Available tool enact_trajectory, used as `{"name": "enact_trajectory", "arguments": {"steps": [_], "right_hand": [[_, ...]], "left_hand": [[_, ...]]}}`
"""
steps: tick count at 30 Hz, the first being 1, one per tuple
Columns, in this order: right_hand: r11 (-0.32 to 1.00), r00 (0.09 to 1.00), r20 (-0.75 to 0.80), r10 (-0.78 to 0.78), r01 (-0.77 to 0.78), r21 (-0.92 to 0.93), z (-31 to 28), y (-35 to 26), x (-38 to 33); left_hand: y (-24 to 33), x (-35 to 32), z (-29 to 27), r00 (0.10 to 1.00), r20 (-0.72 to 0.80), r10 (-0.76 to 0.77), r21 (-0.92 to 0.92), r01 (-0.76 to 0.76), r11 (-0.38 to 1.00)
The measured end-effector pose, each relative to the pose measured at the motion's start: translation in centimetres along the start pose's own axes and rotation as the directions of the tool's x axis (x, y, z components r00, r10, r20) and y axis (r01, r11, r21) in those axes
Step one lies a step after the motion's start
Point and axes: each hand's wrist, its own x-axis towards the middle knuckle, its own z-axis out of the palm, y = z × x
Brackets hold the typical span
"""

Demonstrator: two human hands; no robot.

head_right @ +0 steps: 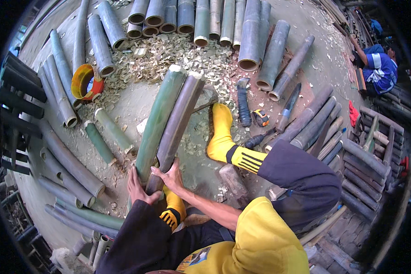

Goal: The person scrapes the interior and exterior of bamboo poles using a knife, alternating between different poles and checking the fit of one bamboo section into a pre-cut hole in another.

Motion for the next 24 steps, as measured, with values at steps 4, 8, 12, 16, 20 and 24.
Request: {"name": "enact_trajectory", "arguments": {"steps": [4, 8, 12, 16, 20, 24], "right_hand": [[1.0, 0.999, 0.049, -0.021, 0.02, 0.017, -0.6, -0.1, 0.4], [0.987, 0.956, -0.274, -0.107, 0.135, 0.088, -2.8, -3.5, 2.3], [0.875, 0.779, -0.406, -0.479, 0.463, -0.143, -10.8, -10.3, 13.1], [0.822, 0.827, 0.157, -0.54, 0.558, -0.111, -16.0, -15.9, 21.3], [0.88, 0.8, 0.367, -0.475, 0.441, 0.176, -15.8, -15.4, 23.4], [0.834, 0.776, 0.312, -0.548, 0.534, 0.138, -14.9, -14.9, 23.6]], "left_hand": [[0.6, -0.5, 3.6, 0.985, -0.171, -0.024, 0.294, 0.074, 0.953], [0.1, -0.7, 4.0, 0.98, -0.197, -0.027, 0.313, 0.089, 0.945], [0.1, -0.8, 3.7, 0.98, -0.198, 0.001, 0.312, 0.063, 0.948], [0.4, -0.5, 4.0, 0.977, -0.213, 0.027, 0.317, 0.042, 0.948], [0.2, -0.4, 4.3, 0.98, -0.199, 0.021, 0.322, 0.045, 0.946], [-0.1, -0.6, 4.1, 0.978, -0.206, 0.039, 0.331, 0.032, 0.943]]}}
